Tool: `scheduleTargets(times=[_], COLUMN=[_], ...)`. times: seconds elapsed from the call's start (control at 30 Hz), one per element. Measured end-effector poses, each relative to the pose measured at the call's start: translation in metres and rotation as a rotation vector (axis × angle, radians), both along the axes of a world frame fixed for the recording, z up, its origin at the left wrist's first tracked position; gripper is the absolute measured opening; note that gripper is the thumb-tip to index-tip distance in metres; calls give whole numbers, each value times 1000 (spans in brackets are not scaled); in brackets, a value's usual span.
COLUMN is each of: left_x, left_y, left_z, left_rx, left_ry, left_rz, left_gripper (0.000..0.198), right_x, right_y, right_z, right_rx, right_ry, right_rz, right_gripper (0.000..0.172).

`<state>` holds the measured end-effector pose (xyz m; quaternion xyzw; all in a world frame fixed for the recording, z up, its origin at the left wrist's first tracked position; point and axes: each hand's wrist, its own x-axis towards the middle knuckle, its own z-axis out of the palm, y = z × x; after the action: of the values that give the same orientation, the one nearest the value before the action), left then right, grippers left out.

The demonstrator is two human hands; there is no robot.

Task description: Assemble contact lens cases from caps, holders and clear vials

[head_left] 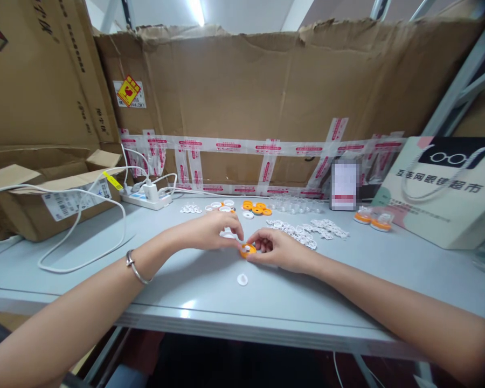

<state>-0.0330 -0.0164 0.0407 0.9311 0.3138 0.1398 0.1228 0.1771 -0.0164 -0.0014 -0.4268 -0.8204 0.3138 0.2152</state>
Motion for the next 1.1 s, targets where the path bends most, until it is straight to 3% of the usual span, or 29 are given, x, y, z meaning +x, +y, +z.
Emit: scheduleTargets(times=[0.13,0.27,0.43,0.67,0.87,1.1], left_x=[4,6,10,10,1,1], left_y=[-9,-15,-18,-12,-6,-9], left_z=[4,4,-3,-7,-2,2], left_rx=[-251,-332,-249,-93,-103,-132], left_ry=[-12,32,133,120,124,97], left_rz=[-149,-180,-74,22,22,-7], left_gripper=[17,21,33,32,24,21], right_x=[1,1,2,9,6,5], right_y=[-1,-2,-2,-8,-20,-23], right_z=[2,3,9,26,29,21], right_rx=[95,153,108,92,-14,41], right_ry=[-41,-58,-46,-11,-46,-111], right_rz=[8,49,29,-7,135,173], right_gripper=[38,33,32,29,29,28])
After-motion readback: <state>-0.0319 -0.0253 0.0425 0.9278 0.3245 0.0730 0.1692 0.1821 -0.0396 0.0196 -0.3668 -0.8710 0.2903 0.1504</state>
